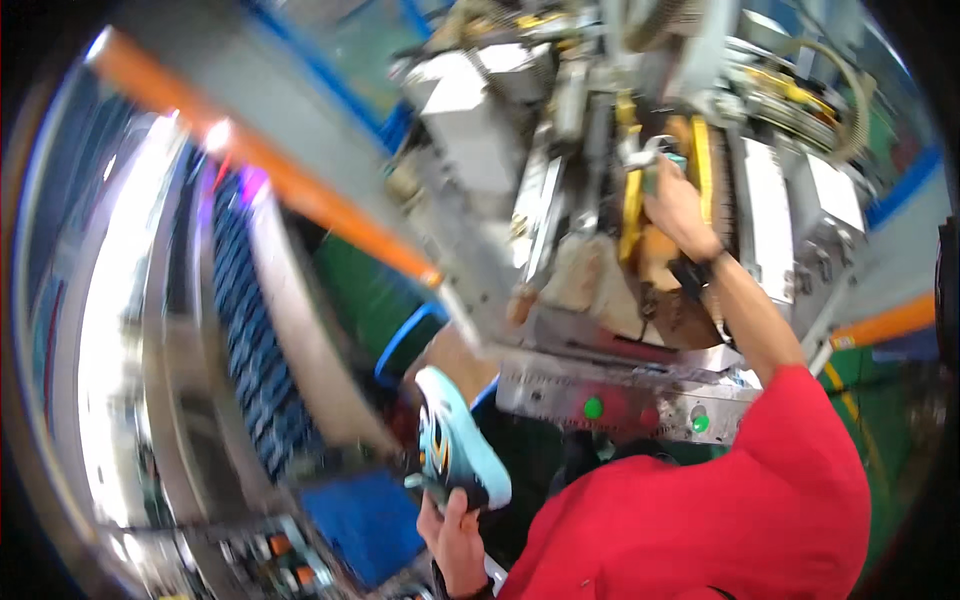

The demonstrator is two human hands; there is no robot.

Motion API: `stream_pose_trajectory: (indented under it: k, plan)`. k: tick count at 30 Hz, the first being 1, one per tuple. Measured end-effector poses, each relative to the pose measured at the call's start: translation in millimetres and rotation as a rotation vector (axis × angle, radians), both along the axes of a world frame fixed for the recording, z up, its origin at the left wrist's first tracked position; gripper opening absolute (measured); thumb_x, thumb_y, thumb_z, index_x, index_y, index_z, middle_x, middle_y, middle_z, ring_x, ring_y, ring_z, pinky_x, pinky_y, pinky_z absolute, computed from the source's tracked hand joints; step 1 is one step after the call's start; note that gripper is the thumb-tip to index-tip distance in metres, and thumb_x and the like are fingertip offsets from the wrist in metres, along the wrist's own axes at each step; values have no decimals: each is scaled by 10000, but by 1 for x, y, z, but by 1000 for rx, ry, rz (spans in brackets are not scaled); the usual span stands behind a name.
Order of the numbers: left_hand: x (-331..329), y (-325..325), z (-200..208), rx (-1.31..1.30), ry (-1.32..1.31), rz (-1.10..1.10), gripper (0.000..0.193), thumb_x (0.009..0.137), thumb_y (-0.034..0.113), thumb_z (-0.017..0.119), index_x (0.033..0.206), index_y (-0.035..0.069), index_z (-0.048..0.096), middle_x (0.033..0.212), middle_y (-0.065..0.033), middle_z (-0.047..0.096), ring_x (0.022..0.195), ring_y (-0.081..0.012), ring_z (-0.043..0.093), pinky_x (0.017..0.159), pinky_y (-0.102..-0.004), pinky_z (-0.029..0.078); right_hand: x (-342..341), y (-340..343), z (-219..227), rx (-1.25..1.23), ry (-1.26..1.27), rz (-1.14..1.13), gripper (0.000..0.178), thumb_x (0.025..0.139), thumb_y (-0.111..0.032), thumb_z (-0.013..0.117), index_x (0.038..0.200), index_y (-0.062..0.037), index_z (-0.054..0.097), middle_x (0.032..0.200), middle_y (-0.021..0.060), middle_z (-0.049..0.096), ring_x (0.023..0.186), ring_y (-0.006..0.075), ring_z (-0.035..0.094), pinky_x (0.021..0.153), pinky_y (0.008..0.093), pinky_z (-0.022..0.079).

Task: Manually place shoes into a pressing or attachment machine and then move them back to a conveyor belt.

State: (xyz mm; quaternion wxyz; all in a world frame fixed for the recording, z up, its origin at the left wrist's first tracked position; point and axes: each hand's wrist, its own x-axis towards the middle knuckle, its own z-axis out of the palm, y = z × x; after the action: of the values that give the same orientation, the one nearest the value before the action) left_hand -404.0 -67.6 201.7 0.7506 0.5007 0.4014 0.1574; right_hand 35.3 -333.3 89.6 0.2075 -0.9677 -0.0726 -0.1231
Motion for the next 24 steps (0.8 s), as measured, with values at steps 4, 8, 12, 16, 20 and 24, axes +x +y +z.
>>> stream_pose_trajectory:
  k: [4,8,12,16,20,24]
  plan:
    - [-29,-21,-12,-17,33,188,311,911,68,602,1207,-16,558,1056,-80,648,935,-160,633,788,-303,532,-192,46,9,261,-139,640,225,811,-25,607,1036,-41,609,997,158,613,906,359,603,787,443,479]
    - [-71,-43,-41,-198,-87,221,329,933,80,598,1232,-46,542,1135,-109,638,999,-193,635,888,-328,513,-250,73,-96,168,70,788,189,799,-40,604,988,-35,592,982,161,588,963,362,560,821,448,480]
    - [-133,-57,-64,-258,-110,344,362,933,86,605,1233,-101,527,1117,-122,636,983,-194,638,886,-318,513,-248,91,-197,166,43,919,215,810,-56,581,1023,-28,595,1012,182,576,1007,383,536,896,471,439]
    - [-193,-67,-62,-266,-10,529,355,919,87,626,1215,-91,542,1065,-113,645,914,-192,651,807,-311,536,-236,95,-177,193,52,953,244,791,24,556,1030,-16,585,984,184,556,952,385,535,842,437,451]
    - [-258,-64,-40,-321,-127,817,330,918,97,629,1195,-66,552,1052,-118,656,902,-214,663,806,-335,546,-253,180,-39,387,88,902,169,818,19,577,985,-9,578,871,131,521,786,274,533,706,361,440]
    - [-345,-27,-73,-233,-227,1086,280,877,50,672,1087,-122,602,1002,-151,672,859,-236,674,772,-352,561,-311,315,127,683,-121,1382,119,907,-42,591,1022,-14,587,891,86,603,736,190,554,672,299,455]
